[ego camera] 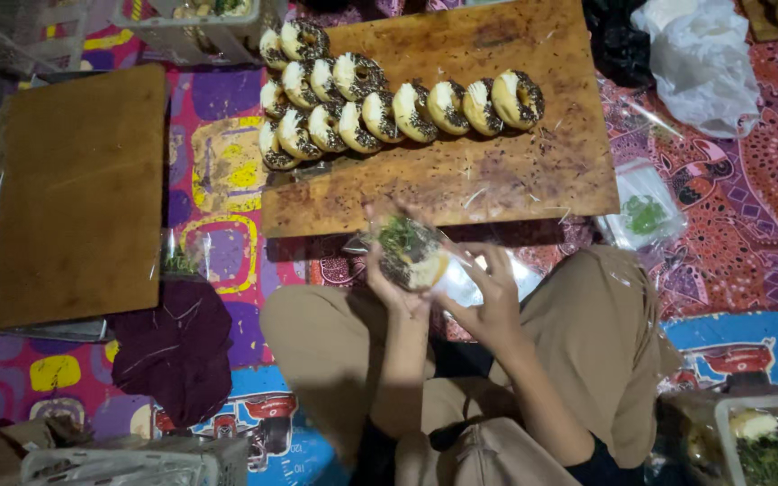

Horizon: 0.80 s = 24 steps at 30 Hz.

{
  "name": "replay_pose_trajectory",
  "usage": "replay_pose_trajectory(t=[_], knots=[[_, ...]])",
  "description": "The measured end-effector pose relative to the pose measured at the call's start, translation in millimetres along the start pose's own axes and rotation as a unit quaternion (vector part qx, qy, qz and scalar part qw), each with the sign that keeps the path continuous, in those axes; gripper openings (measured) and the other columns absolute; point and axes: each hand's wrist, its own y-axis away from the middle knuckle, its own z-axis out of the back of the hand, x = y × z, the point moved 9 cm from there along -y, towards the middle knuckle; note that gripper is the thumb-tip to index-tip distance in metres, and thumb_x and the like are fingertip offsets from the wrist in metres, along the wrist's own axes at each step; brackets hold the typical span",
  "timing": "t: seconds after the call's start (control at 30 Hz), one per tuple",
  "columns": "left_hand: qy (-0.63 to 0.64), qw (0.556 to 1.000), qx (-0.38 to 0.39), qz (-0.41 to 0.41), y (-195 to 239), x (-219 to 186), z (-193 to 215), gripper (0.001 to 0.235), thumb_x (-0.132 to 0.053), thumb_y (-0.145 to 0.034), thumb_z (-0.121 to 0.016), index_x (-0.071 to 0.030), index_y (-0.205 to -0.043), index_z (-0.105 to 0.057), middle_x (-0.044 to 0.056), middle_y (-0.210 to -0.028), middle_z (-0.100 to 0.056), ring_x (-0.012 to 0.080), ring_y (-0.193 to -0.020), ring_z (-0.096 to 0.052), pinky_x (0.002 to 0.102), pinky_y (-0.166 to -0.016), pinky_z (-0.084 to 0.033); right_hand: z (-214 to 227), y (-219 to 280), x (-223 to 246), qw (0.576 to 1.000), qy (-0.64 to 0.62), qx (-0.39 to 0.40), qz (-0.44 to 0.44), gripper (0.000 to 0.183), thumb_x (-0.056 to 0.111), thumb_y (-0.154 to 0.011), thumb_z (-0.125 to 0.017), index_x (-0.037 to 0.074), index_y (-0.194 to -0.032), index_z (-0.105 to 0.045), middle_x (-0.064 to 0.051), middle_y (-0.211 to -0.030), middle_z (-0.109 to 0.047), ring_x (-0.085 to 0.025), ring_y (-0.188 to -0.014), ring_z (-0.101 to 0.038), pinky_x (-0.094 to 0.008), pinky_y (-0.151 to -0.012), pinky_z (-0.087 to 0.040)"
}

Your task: The person sits on the floor and individually wraps small pastries in clear plastic bags. They pick each pastry from a wooden board, place it into a bag, and then set the wrapped item into a plastic crate. The process is repeated for multiple pastries.

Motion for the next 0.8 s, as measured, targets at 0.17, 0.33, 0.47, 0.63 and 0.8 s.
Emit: replay_pose_trajectory(t=[0.17,0.33,0.47,0.63,0.8], knots=[[-0.124,0.991,-0.035,0.029,13,13,13,0.067,-0.024,-0.094,-0.061,0.002,-0.152,-0.040,0.019,-0.144,-0.054,0.0314,-0.136,-0.056,0.042,-0.120,-0.045,-5,20,-27,0.998,0.044,0.014,-0.046,0.054,0.024,-0.076,-0.086,0.002,-0.123,-0.073,-0.017,-0.098,-0.060,-0.034,-0.094,-0.057,-0.044,-0.082,-0.047],[-0.236,0.968,-0.074,0.039,24,15,31,0.062,-0.032,-0.095,-0.056,-0.002,-0.148,-0.042,0.021,-0.143,-0.056,0.0371,-0.126,-0.058,0.047,-0.095,-0.046,0,30,-43,0.951,-0.247,-0.041,-0.181,0.018,0.011,-0.101,-0.067,0.001,-0.114,-0.073,-0.011,-0.102,-0.070,-0.018,-0.094,-0.064,-0.032,-0.083,-0.051],[-0.279,0.933,-0.208,-0.088,52,-6,47,0.042,-0.024,-0.107,-0.055,-0.008,-0.145,-0.049,0.009,-0.137,-0.060,0.0225,-0.125,-0.058,0.044,-0.115,-0.035,14,13,-30,0.970,-0.205,0.039,-0.128,0.014,0.004,-0.091,-0.074,-0.001,-0.104,-0.073,-0.011,-0.099,-0.074,-0.017,-0.088,-0.071,-0.031,-0.076,-0.058],[-0.732,0.650,0.176,-0.104,25,-6,-76,0.040,-0.021,-0.106,-0.034,-0.011,-0.093,-0.071,0.005,-0.100,-0.071,0.0210,-0.105,-0.066,0.048,-0.127,-0.015,27,-23,-7,0.925,-0.155,0.345,0.036,0.019,0.003,-0.081,-0.078,0.001,-0.100,-0.078,-0.013,-0.095,-0.078,-0.022,-0.085,-0.074,-0.035,-0.073,-0.057],[-0.848,0.335,0.379,-0.158,61,9,-180,0.008,-0.009,-0.094,-0.080,-0.003,-0.096,-0.076,0.007,-0.094,-0.073,0.0232,-0.089,-0.067,0.041,-0.085,-0.047,95,-46,7,0.968,-0.179,0.176,-0.020,0.027,0.000,-0.085,-0.068,0.002,-0.111,-0.075,-0.012,-0.098,-0.076,-0.023,-0.089,-0.073,-0.034,-0.075,-0.057]])
